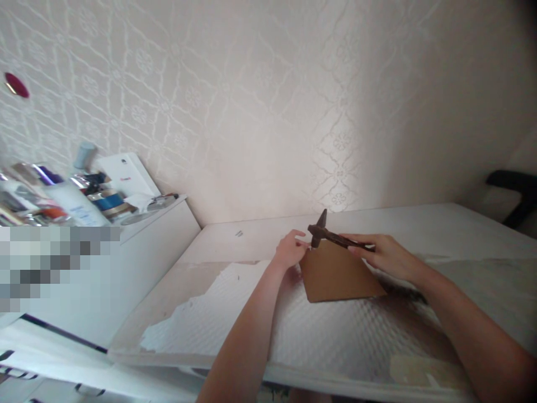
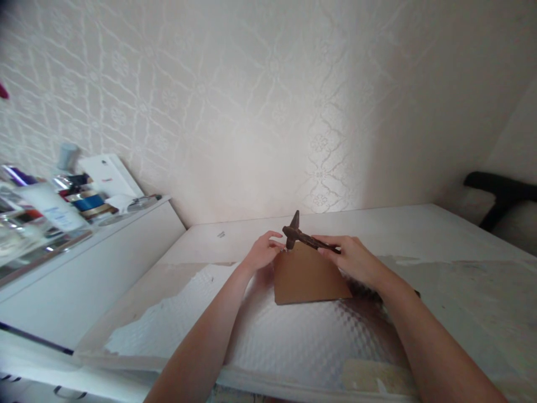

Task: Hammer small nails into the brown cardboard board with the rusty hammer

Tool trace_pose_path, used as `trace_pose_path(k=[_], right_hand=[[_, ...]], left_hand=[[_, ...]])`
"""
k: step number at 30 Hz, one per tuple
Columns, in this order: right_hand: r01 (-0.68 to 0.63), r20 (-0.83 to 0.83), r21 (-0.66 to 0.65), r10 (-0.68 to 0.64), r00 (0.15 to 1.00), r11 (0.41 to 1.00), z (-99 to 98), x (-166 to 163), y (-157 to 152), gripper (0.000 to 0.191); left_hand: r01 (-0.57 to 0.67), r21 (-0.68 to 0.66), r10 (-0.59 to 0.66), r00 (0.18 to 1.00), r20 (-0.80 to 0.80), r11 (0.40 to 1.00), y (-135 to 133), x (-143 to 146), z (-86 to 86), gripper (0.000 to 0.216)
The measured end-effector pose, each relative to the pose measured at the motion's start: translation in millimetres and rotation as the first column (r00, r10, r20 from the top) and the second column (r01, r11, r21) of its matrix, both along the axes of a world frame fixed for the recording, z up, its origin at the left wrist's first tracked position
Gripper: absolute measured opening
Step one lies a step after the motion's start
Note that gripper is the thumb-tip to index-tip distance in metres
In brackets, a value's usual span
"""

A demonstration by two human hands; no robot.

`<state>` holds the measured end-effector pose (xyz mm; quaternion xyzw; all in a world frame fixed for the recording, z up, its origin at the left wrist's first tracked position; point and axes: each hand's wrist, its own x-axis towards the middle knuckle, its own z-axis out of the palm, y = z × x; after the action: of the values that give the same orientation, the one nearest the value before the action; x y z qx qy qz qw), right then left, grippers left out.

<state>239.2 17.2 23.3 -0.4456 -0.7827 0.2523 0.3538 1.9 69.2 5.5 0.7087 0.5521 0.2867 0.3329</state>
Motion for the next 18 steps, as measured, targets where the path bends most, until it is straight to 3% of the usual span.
trace_pose_path(k=[5, 9, 14, 18], right_hand=[[0.124, -0.020, -0.046, -0.125, 0.992, 0.991, 7.7, -1.3, -5.3, 0.042], [0.067, -0.020, -0.170, -0.072, 0.997, 0.983, 5.8, 0.9, -4.3, 0.045], [0.109, -0.121, -0.283, -0.148, 0.982, 0.953, 2.7, 1.2, -3.1, 0.052], [0.070, -0.131, -0.361, -0.125, 0.983, 0.930, 1.5, -3.1, -3.7, 0.055]], left_hand=[[-0.013, 0.001, 0.013, 1.000, 0.007, 1.000, -0.6, 1.0, 1.4, 0.032], [-0.025, -0.001, 0.025, 1.000, 0.002, 1.000, 0.0, 1.2, 1.2, 0.031], [-0.029, 0.005, 0.029, 0.999, -0.016, 1.000, -1.3, 1.8, 1.7, 0.031], [-0.042, 0.001, 0.042, 0.999, -0.016, 0.999, -2.2, 2.7, 2.0, 0.030]])
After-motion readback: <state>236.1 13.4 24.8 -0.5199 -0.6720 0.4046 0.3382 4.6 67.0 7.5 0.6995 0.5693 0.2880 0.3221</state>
